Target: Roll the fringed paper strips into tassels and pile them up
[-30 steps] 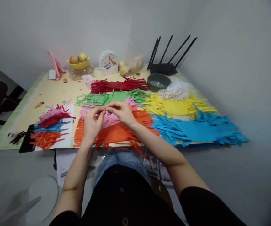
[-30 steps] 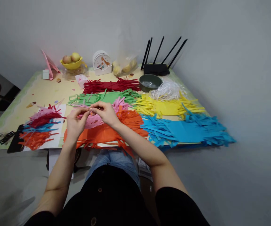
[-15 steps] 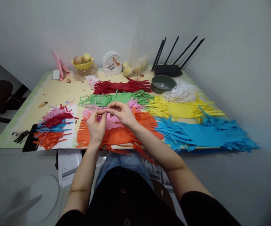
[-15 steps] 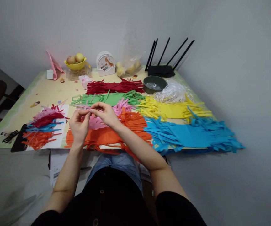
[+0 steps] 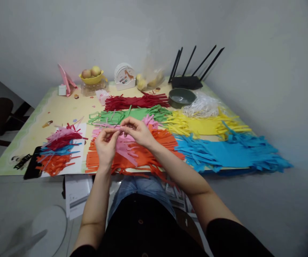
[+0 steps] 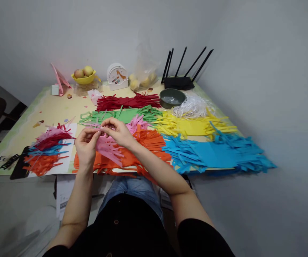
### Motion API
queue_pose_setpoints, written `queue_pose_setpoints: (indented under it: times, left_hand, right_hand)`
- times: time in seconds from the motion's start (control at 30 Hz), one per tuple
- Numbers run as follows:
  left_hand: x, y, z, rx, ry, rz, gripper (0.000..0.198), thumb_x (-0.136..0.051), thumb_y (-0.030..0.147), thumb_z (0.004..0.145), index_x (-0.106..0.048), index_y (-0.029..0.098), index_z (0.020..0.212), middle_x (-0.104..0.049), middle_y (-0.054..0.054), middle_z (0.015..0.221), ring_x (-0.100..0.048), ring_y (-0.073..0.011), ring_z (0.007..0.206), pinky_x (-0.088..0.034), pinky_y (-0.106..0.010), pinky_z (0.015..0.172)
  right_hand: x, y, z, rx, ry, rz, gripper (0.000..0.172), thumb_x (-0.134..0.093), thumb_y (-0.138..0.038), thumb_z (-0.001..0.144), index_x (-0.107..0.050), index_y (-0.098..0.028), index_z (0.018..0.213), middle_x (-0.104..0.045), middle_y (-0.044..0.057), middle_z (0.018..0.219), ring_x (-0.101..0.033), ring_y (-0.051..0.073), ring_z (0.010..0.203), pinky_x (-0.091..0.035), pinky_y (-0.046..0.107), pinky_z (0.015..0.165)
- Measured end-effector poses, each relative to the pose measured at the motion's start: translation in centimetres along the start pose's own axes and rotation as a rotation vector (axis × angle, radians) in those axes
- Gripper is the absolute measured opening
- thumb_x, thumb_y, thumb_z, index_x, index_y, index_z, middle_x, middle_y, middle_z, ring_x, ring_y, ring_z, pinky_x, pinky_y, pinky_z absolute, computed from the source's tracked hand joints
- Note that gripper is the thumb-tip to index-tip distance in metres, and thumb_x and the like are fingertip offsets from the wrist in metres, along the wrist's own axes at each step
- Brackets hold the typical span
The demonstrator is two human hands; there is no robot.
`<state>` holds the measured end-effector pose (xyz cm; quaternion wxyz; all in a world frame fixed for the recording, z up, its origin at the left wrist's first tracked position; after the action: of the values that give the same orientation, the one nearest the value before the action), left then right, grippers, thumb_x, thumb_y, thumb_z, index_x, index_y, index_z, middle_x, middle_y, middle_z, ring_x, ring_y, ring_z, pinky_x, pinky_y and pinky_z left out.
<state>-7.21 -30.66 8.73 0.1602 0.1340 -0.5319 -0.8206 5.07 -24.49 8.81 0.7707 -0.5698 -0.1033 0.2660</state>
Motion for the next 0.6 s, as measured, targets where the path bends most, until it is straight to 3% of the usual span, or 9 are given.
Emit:
queue_pose_setpoints:
  times: [0.17,0.37,0.6]
  left_hand:
    - [0.5,0.5,-0.7,-0.117,0.07,0.073,0.011,-0.075,0.027,0.08,-0.07,0.018,0.082,-0.071,-0.003,0.081,-0.069,-0.0152,0.082,-0.055,-0.029,0.081]
    - [-0.2,-0.8,0.4,0.112,-0.132,-0.166,0.028,-0.081,0.037,0.073,-0.066,0.019,0.089,-0.073,-0.002,0.08,-0.071,-0.0157,0.073,-0.057,-0.029,0.075]
    - [0.2,-2.9,0.5,0.164,0.02,-0.223,0.035,-0.085,0.04,0.064,-0.06,0.019,0.075,-0.071,-0.001,0.07,-0.07,-0.0149,0.067,-0.056,-0.028,0.071]
  right_hand:
    - [0.0,-0.6,-0.5,0.075,0.043,-0.091,0.04,-0.074,-0.055,0.077,-0.066,-0.017,0.084,-0.059,0.001,0.081,-0.057,0.01,0.066,-0.048,0.025,0.061]
    - [0.3,-2.4,-0.4,0.137,-0.025,-0.287,0.037,-0.068,-0.054,0.084,-0.072,-0.017,0.078,-0.064,0.003,0.076,-0.061,0.014,0.072,-0.047,0.028,0.065]
    - [0.2,-4.3,-0.1,0.348,0.205,-0.497,0.023,-0.064,-0.036,0.09,-0.069,-0.018,0.075,-0.059,0.003,0.072,-0.05,0.013,0.067,-0.041,0.027,0.06]
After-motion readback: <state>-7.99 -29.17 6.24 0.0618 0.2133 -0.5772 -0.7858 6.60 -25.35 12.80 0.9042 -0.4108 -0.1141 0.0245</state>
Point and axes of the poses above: each hand's wrist, its own z-axis towards the middle knuckle, its own x-axis out of the back of the hand, y = z × x, the point moved 6 cm from there along z, towards the middle knuckle
